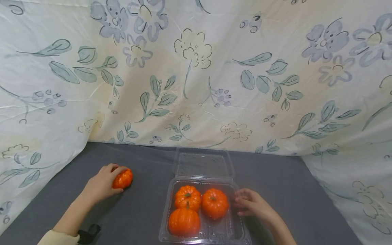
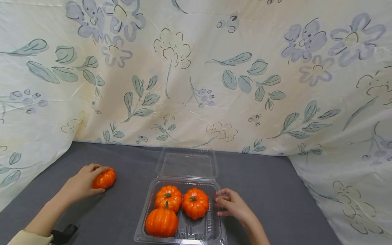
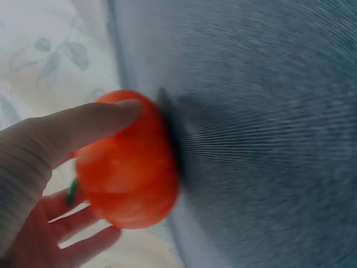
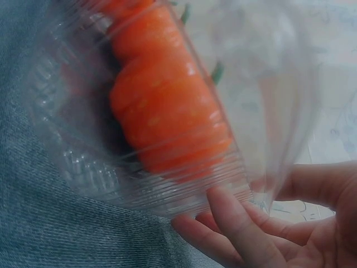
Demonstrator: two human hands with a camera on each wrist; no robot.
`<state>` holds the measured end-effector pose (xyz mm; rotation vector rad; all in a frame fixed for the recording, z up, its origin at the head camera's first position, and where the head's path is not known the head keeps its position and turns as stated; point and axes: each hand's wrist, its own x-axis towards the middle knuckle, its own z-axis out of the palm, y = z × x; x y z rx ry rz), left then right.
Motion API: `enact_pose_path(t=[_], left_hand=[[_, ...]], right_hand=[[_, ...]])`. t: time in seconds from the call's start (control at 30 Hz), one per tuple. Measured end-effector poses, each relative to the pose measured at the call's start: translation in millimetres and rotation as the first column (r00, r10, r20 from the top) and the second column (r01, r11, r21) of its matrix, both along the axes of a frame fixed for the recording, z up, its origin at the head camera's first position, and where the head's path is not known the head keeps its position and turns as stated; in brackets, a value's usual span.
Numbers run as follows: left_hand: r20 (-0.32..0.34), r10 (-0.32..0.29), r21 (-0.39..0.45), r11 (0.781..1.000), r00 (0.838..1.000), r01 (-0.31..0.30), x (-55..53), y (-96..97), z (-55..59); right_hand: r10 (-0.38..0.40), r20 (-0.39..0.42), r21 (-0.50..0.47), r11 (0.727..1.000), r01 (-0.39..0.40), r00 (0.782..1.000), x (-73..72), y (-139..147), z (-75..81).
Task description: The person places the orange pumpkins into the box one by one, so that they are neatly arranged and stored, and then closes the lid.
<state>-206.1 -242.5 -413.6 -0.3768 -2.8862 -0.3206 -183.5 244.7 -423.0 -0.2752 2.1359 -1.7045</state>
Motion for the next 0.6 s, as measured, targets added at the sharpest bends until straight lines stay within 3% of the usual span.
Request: enact_pose_path(t=[0.33, 0.6], left_hand=[[-0.085, -0.002, -0.066, 0.998, 0.996, -0.004, -4.7, 1.9, -8.2], [-0.080, -0.033, -0.081, 0.996, 0.996, 0.026, -4.9, 2.6, -7.1]], right_hand=[[-0.005, 0.006, 0.005, 1.000, 0.005, 1.000, 0.2, 0.2, -0.8], [-0.012, 0.003, 0.010, 1.000, 0.012, 1.000, -1.3, 0.8, -2.1]])
